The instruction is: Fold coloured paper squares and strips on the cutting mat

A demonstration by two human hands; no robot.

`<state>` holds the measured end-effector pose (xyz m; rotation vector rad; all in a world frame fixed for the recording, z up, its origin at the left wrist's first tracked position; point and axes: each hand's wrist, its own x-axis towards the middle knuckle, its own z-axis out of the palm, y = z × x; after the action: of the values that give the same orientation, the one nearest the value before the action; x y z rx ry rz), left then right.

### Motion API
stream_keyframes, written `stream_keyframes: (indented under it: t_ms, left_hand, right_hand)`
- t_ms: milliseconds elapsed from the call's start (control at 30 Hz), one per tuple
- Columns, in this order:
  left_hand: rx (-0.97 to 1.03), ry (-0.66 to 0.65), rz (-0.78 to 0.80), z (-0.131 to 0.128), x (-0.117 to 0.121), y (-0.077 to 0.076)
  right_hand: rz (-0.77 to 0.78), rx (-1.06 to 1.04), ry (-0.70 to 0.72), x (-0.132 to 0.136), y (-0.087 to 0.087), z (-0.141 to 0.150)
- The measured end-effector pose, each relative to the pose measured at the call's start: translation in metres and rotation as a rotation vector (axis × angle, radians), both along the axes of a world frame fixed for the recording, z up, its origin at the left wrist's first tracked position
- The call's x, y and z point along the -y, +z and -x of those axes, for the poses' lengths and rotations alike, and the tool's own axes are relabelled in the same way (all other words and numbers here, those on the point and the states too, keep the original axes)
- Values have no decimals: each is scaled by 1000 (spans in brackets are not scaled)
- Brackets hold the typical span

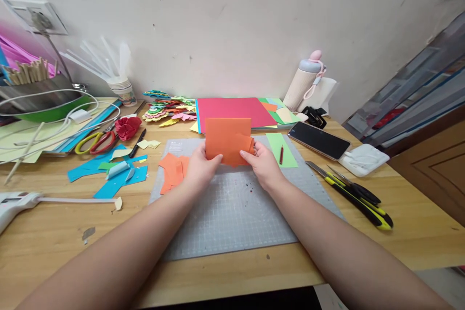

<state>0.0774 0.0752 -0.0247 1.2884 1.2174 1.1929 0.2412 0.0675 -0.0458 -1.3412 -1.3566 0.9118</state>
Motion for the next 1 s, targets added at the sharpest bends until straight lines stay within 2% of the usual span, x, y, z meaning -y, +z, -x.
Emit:
stream_keyframes:
  t_ms: [100, 233, 500, 700, 800, 900, 1000]
  left_hand:
    - [-53, -28, -63, 16, 2, -4]
    - [-134, -27, -96, 23, -1, -7]
    - [-176, -27, -146, 10, 1, -12]
    - [-191, 72, -224, 11, -3, -17]
    - [-360, 210, -445, 14, 1, -11]
    - [-586, 222, -715, 15, 10, 0]
    - [-690, 262, -768, 12, 16, 5]
  right_hand:
    - [-25, -170, 102, 5, 2, 7]
    - [-27, -280, 148, 6, 1, 9]
    - [-26, -334, 137, 9, 1, 14]
    - [0, -353, 125, 7, 2, 14]
    - [6, -357, 128, 6, 0, 13]
    - [4, -365, 131, 6, 1, 13]
    - [4, -378, 142, 6, 1, 13]
